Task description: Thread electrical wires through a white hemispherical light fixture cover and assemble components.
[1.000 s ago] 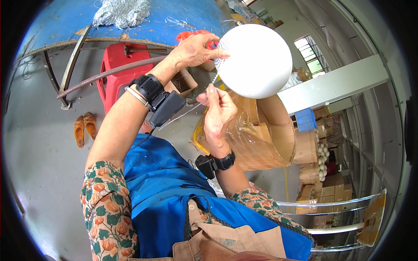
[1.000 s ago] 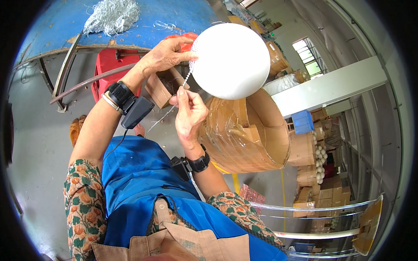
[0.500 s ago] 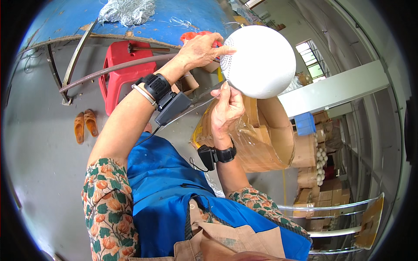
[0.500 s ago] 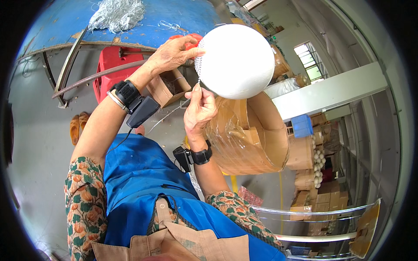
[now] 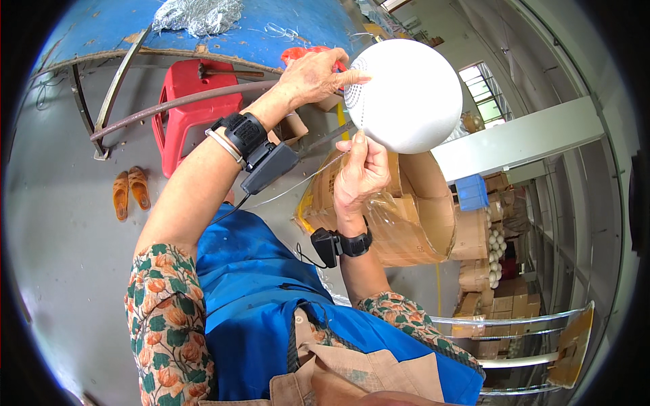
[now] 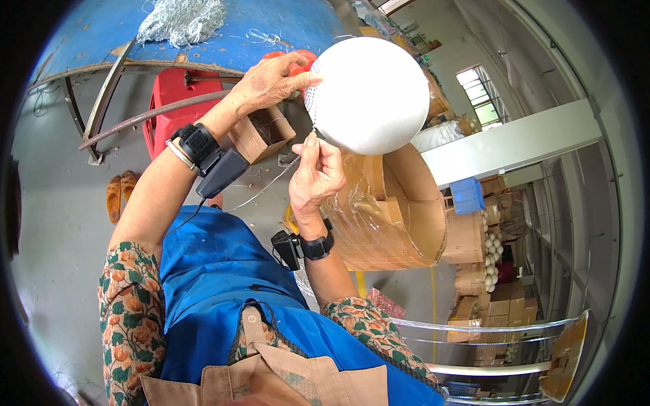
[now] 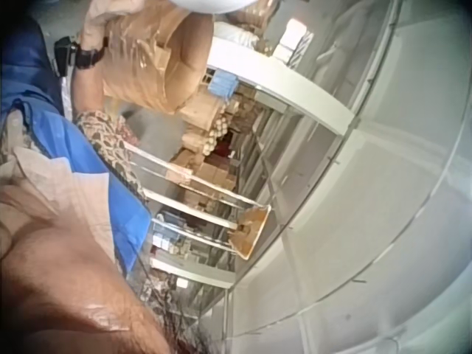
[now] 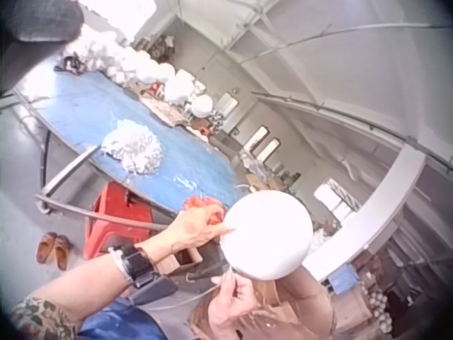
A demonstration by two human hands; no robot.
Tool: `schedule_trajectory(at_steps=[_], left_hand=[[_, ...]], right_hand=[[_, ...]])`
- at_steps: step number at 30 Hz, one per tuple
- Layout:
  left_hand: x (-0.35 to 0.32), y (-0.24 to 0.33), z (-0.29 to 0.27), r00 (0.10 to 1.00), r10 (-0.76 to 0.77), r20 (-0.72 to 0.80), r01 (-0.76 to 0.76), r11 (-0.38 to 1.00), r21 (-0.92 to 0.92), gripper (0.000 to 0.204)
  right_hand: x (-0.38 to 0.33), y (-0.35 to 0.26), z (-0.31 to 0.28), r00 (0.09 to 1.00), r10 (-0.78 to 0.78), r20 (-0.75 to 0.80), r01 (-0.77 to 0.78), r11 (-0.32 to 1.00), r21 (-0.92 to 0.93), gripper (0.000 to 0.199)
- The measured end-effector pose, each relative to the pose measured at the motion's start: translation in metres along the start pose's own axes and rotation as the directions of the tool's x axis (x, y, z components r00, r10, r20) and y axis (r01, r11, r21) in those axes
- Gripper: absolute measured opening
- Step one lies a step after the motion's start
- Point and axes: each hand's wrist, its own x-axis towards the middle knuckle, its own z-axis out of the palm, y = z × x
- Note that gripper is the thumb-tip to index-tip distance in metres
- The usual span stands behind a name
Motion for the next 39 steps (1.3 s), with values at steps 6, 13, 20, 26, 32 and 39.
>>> schedule_trajectory(at_steps=[6, 13, 20, 26, 32, 39], left_hand=[[0.001, 0.004, 0.004, 0.999, -0.013, -0.037, 0.012, 0.999, -0.034, 0.058], [0.003, -0.002, 0.008, 1.000, -0.011, -0.017, 0.010, 0.999, -0.053, 0.065], [0.003, -0.001, 0.000, 0.987, 0.074, 0.142, -0.054, 0.988, -0.143, 0.064], [-0.002, 0.001, -0.008, 0.979, 0.149, 0.141, -0.115, 0.968, -0.222, 0.064], [-0.001, 0.000, -0.011, 0.961, 0.182, 0.207, -0.169, 0.982, -0.079, 0.075], [0.000, -0.011, 0.003, 0.982, 0.187, -0.027, -0.186, 0.982, 0.019, 0.073]], right_hand=[[0.003, 0.012, 0.003, 0.999, 0.037, -0.029, -0.037, 0.999, -0.005, 0.009], [0.006, 0.020, 0.004, 0.997, 0.072, -0.035, -0.074, 0.996, -0.046, 0.011], [0.004, 0.025, 0.005, 0.991, 0.112, -0.078, -0.114, 0.993, -0.024, 0.012], [0.006, 0.019, 0.009, 0.997, 0.041, -0.059, -0.038, 0.998, 0.043, 0.011], [0.007, 0.014, 0.012, 0.993, 0.104, -0.052, -0.099, 0.991, 0.095, 0.011], [0.006, 0.001, 0.000, 0.985, 0.150, 0.088, -0.154, 0.988, 0.032, 0.014]])
